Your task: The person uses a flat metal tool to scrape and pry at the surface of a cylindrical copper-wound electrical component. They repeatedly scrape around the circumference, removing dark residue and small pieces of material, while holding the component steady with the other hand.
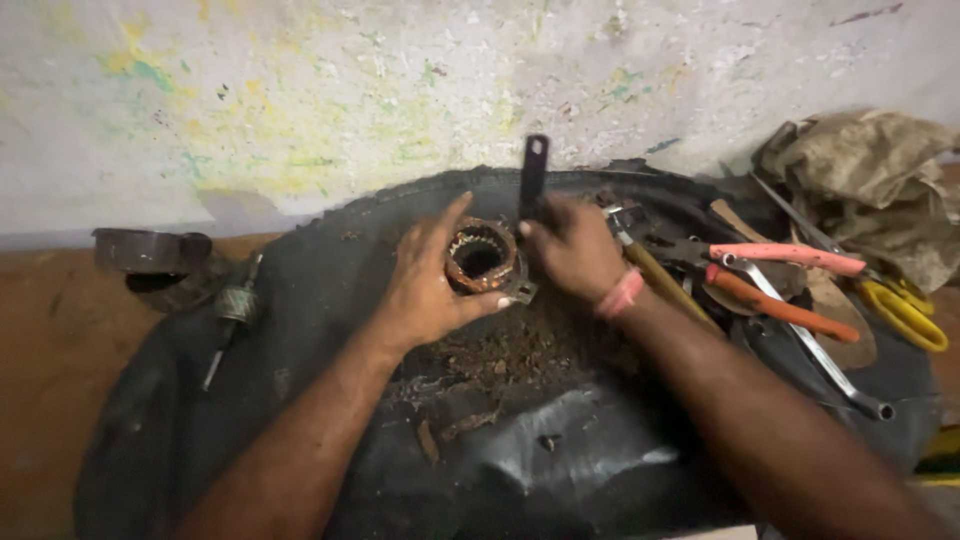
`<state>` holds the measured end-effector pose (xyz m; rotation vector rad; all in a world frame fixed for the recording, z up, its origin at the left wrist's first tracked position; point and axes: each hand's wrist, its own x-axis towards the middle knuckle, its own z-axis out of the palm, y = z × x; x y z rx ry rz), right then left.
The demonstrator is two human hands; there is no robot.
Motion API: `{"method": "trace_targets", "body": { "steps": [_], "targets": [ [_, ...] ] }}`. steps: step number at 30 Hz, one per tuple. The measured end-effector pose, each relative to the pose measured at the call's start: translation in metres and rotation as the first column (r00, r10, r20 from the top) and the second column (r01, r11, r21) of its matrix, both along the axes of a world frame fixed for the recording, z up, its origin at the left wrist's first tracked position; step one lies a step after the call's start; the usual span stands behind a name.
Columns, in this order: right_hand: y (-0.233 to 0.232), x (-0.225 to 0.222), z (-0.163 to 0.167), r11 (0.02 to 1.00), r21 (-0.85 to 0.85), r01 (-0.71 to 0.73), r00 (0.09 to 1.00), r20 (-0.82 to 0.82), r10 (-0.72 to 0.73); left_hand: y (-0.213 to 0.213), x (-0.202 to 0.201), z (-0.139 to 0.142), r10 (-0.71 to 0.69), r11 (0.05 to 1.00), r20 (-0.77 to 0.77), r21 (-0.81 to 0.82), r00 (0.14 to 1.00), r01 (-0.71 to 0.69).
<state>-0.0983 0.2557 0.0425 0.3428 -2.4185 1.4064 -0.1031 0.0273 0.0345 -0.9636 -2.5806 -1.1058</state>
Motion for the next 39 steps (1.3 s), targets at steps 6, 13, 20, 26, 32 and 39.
{"method": "trace_targets", "body": {
  "steps": [6, 13, 20, 26, 32, 39],
  "targets": [
    [-0.004, 0.013, 0.004, 0.995, 0.103, -0.015, 0.992, -0.124, 0.027, -0.001, 0.001, 0.004, 0.060, 0.998, 0.078, -0.012, 0.995, -0.059],
    [-0.004, 0.021, -0.004, 0.997, 0.004, 0.079, 0.978, 0.191, -0.078, 0.000, 0.001, 0.008, 0.071, 0.997, 0.138, -0.025, 0.988, -0.068],
    [-0.004, -0.005, -0.011, 0.998, 0.046, -0.032, 0.995, -0.091, 0.036, -0.002, 0.003, 0.006, 0.093, 0.996, 0.171, -0.023, 0.981, -0.091],
    [-0.003, 0.028, -0.014, 0.998, 0.042, 0.041, 0.999, 0.031, -0.042, -0.004, 0.001, 0.004, 0.055, 0.998, 0.051, -0.008, 0.997, -0.055],
    [-0.008, -0.008, -0.006, 0.999, 0.018, 0.033, 0.999, -0.041, -0.033, -0.004, -0.001, 0.005, 0.111, 0.993, 0.143, -0.047, 0.984, -0.105],
    [-0.003, 0.025, -0.016, 0.999, 0.050, 0.003, 0.999, -0.047, 0.000, -0.004, 0.000, 0.002, 0.096, 0.995, 0.108, -0.041, 0.990, -0.092]
  ]
}}
